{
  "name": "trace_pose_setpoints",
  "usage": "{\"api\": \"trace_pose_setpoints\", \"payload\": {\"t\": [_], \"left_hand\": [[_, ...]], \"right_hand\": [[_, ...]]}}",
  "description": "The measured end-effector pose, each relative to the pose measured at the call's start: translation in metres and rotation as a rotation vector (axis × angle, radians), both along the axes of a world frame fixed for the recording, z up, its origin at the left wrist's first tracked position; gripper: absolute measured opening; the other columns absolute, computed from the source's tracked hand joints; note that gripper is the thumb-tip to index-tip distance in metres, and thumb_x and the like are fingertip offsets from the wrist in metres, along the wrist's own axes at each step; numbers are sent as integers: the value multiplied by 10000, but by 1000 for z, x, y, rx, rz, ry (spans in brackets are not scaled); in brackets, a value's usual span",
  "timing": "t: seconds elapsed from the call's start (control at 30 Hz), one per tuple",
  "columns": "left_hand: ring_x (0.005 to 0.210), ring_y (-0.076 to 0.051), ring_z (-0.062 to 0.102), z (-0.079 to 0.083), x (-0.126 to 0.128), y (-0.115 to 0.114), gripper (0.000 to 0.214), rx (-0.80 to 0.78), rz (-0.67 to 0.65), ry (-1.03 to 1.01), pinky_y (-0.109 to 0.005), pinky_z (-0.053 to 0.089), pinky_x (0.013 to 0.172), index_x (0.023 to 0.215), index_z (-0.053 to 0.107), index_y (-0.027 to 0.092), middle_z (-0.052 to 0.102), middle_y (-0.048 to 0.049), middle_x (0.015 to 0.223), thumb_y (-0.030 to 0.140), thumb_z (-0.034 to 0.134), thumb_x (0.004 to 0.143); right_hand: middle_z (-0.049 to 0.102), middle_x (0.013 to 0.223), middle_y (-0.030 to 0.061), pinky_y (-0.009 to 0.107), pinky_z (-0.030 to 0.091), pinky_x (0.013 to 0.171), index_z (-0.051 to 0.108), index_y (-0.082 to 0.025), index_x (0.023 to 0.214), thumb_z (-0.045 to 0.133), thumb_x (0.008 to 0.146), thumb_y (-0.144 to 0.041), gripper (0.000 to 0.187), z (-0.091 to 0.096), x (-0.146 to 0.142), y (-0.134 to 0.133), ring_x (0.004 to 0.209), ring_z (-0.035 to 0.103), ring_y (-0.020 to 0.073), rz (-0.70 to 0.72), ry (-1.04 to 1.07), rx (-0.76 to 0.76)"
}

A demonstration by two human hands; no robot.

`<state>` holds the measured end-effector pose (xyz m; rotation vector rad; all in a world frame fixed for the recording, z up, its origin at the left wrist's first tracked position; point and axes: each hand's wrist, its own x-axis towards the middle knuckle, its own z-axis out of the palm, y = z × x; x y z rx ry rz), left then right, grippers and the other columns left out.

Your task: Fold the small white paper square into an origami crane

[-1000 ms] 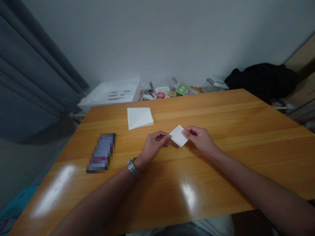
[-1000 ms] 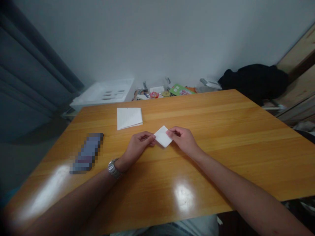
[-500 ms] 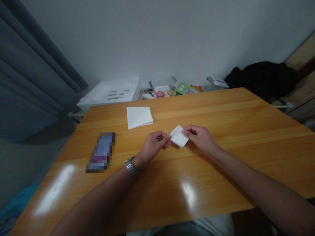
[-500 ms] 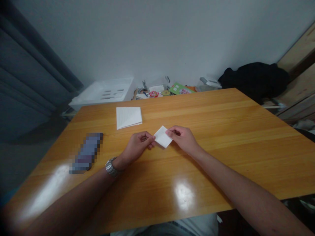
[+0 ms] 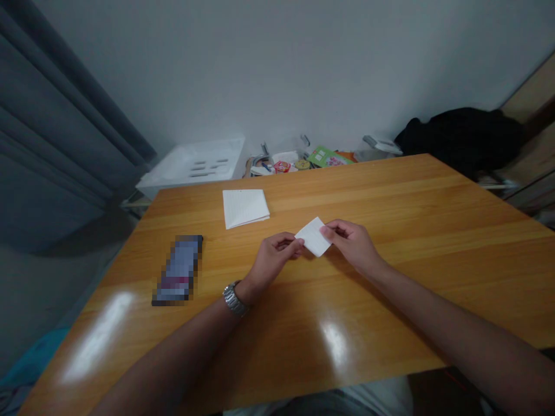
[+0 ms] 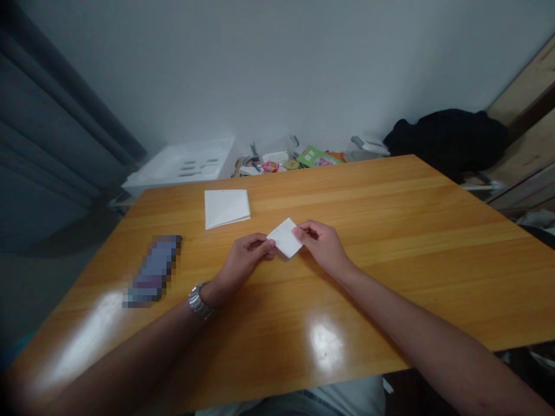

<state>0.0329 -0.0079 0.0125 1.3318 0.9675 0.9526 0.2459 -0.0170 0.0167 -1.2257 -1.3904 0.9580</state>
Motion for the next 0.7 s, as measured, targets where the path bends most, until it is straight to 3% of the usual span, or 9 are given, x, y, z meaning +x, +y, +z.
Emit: {"api": "trace_pose_setpoints", "payload": {"t": [0.13,0.47,0.7], "left_hand": [[747,-135,673,-1,0,-1,319,6,-4,-3,-237,547,718,830,704,131,726,-56,828,448,730,842],[605,-108,609,9,-1,-3,335,83,18,128,-211,463,586,719,660,139,716,-50,703,440,707,857],[651,-138,642,7,0,-2,329,120,62,167,-230,494,607,765,665,146,718,-53,738,458,682,870]], "right_hand": [[734,815,49,293,490,664,725,-179,852,683,849,-442,266,-2,0,1,719,642,178,-3,-4,5],[720,783,37,280,474,639,723,-173,831,691,840,-444,272,0,-2,0,687,610,160,27,15,-21],[733,815,49,286,485,669,727,-169,848,697,838,-463,296,-5,-4,-1,720,634,174,-5,64,-46]]}}
